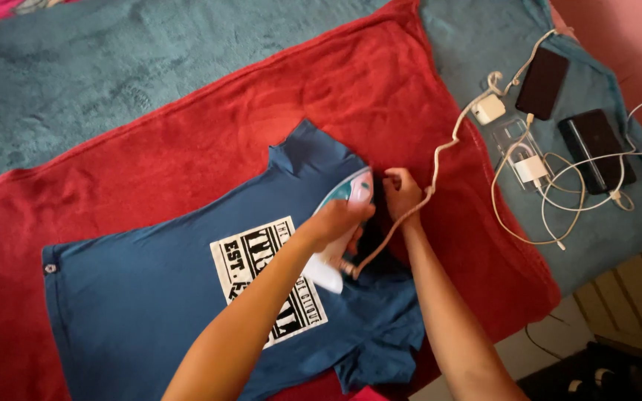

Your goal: Ironing a blue t-shirt on top of a red blanket over a bed.

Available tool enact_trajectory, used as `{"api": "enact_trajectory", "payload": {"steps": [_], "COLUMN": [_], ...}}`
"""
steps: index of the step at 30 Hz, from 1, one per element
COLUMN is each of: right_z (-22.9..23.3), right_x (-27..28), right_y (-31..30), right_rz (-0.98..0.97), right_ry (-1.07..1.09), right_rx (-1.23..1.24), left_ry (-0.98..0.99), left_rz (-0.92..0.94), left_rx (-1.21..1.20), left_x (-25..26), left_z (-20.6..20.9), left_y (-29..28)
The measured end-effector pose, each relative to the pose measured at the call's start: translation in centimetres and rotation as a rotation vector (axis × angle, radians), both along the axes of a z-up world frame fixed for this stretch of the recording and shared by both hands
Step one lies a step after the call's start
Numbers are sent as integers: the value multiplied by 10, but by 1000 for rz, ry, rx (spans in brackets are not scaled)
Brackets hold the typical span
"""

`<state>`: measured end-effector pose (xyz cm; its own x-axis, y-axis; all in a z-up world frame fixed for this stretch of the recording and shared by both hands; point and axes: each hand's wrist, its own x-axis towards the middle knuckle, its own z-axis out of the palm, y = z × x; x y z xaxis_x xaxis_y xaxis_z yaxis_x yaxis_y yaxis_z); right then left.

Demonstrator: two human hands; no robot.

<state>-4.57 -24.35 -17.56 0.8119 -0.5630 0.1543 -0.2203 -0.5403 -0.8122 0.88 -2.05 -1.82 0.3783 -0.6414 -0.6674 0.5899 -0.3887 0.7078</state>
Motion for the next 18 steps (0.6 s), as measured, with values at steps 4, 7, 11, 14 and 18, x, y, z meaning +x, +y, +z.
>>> {"api": "enact_trajectory", "payload": {"steps": [4,7,11,14,18], "right_z": [11,24,50,81,88], "right_x": [-4,-6,-8,3,6], "right_y": [6,7,11,30,57], "right_rz": [-21,-13,125,240,486], "right_ry": [30,55,-66,-150,-167], "right_rx": [-13,-18,-177,-215,-217], "left_ry": [-2,-8,32,98,142], "left_rz": [31,44,143,381,895], "left_rx": [-50,-70,-91,-139,-229], "left_x": [11,2,-15,-27,-44], "left_z": [-9,-3,-5,2,12], "left_y": [-12,-8,1,12,30]}}
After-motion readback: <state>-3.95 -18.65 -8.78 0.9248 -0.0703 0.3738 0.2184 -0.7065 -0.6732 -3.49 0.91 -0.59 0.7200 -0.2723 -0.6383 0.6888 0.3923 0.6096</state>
